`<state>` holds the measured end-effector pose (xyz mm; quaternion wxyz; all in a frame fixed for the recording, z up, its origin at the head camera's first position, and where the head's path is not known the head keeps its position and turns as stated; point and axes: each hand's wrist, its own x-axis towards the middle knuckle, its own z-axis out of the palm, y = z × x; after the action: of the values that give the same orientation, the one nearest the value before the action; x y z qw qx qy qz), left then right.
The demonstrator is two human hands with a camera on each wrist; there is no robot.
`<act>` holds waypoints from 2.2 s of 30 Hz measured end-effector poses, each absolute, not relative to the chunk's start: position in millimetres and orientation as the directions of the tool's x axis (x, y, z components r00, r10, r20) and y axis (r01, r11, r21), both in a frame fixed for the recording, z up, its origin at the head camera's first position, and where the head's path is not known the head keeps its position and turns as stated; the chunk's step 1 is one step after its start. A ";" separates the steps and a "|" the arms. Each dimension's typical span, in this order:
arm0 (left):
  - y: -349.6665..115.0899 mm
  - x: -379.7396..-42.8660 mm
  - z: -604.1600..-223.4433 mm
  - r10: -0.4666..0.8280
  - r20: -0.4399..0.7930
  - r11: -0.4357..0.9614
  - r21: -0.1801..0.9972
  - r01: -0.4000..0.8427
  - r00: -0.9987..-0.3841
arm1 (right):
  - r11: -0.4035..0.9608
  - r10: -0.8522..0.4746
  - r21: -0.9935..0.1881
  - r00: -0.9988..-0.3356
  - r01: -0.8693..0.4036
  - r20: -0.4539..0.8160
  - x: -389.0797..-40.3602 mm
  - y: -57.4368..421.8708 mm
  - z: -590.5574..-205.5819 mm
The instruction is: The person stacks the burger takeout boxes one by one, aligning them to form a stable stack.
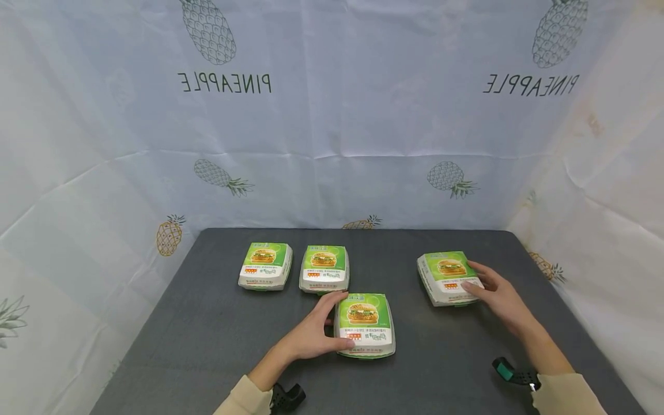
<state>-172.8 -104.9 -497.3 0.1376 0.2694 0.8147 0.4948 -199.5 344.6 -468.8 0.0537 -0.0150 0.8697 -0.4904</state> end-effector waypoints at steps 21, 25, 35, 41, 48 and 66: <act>-104.1 -172.9 -499.3 0.574 0.047 0.368 0.877 0.308 -0.818 | 0.463 -0.121 -0.882 -0.992 -0.089 0.037 -169.4 301.0 -438.3; -104.1 -172.8 -498.7 0.573 0.044 0.372 0.876 0.308 -0.819 | 0.461 -0.128 -0.882 -0.991 -0.098 0.042 -166.3 294.6 -436.3; -103.9 -171.8 -497.0 0.576 0.040 0.371 0.877 0.305 -0.817 | 0.386 -0.183 -0.916 -0.982 -0.106 0.037 -156.8 277.6 -429.3; -103.9 -171.8 -496.1 0.575 0.039 0.372 0.877 0.304 -0.817 | 0.357 -0.215 -0.925 -0.975 -0.128 0.052 -155.4 266.2 -430.3; -103.5 -172.4 -496.0 0.572 0.043 0.381 0.871 0.312 -0.819 | 0.340 -0.248 -0.931 -0.967 -0.134 0.049 -155.1 254.7 -433.8; -101.1 -170.6 -496.7 0.570 0.056 0.387 0.862 0.328 -0.820 | 0.279 -0.295 -0.954 -0.955 -0.105 0.019 -149.5 230.8 -443.3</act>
<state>-170.6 -101.1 -496.7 0.1257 0.2728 0.8232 0.4818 -149.5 230.8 -443.3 0.0809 -0.1257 0.7957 -0.5869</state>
